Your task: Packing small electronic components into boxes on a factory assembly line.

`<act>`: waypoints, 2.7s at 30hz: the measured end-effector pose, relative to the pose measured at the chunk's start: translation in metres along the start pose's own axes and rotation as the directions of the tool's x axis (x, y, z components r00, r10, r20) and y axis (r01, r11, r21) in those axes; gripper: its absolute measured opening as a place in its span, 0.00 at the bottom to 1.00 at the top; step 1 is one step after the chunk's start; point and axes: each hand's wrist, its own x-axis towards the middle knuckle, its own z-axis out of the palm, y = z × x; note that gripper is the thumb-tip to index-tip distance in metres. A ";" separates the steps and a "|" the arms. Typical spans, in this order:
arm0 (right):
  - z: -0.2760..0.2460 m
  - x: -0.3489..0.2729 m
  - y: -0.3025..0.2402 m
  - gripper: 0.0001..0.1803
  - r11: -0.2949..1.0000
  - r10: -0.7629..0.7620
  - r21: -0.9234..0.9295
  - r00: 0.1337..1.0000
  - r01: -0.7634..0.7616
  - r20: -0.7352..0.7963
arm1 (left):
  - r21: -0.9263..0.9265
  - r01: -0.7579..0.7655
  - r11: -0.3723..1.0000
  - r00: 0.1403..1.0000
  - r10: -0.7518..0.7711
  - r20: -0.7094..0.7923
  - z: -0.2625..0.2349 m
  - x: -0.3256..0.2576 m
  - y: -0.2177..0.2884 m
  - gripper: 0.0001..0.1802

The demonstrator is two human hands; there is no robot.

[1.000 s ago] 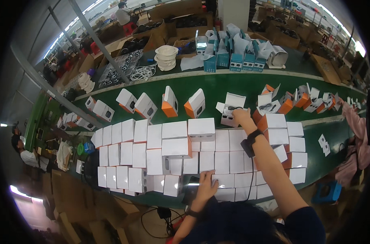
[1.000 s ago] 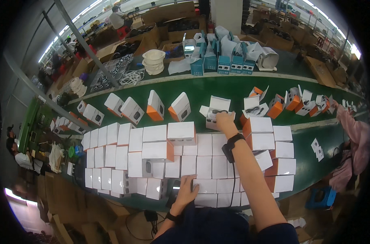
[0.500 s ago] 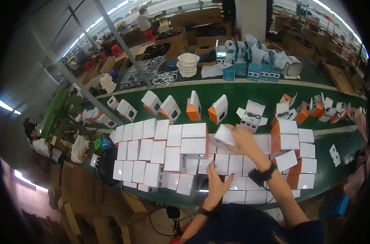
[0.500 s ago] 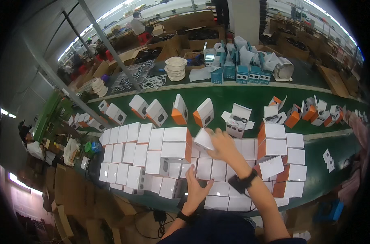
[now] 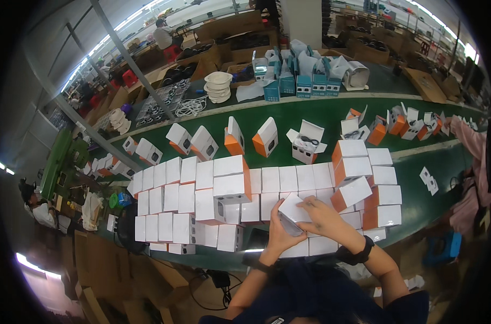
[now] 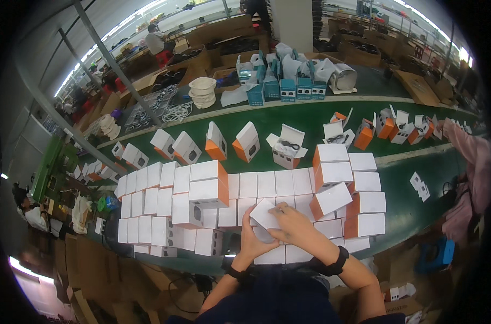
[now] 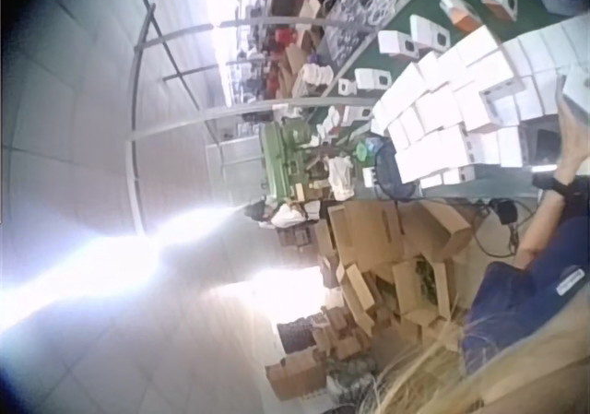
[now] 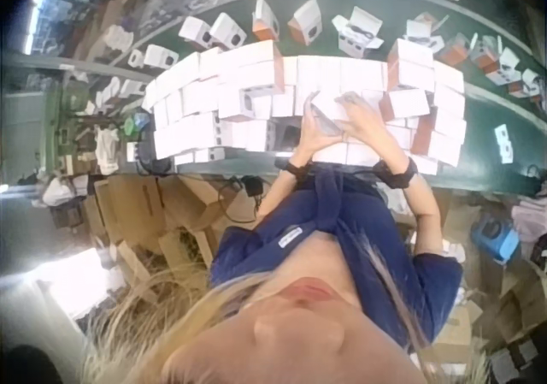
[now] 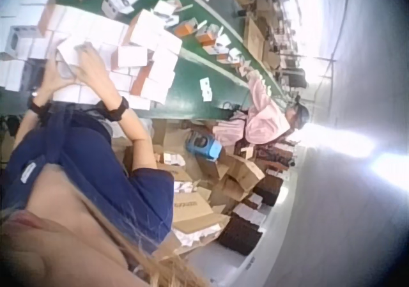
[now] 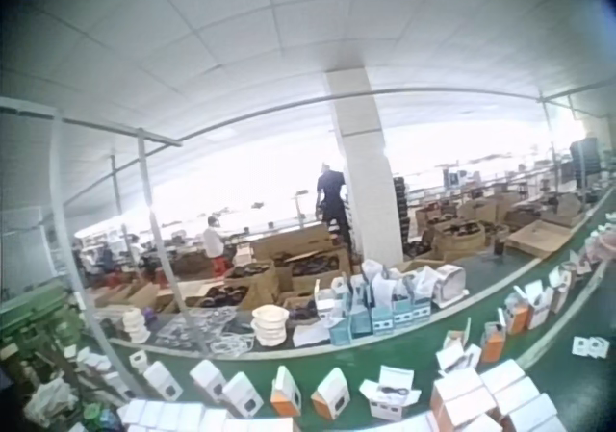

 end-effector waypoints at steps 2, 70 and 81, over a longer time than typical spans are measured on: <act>-0.002 -0.001 -0.005 0.29 0.996 0.000 -0.091 1.000 0.003 0.030 | 0.046 -0.004 0.999 1.000 0.003 0.024 0.001 -0.003 0.007 0.61; 0.027 0.089 0.029 0.15 0.888 -0.242 -0.453 0.921 0.082 -0.307 | -0.275 0.451 0.849 0.831 -0.512 -0.217 -0.063 -0.026 -0.054 0.13; 0.084 0.210 0.142 0.03 0.896 -0.156 -0.444 0.933 -0.004 -0.324 | 0.087 0.482 0.872 0.699 -0.323 -0.638 -0.044 0.032 -0.072 0.59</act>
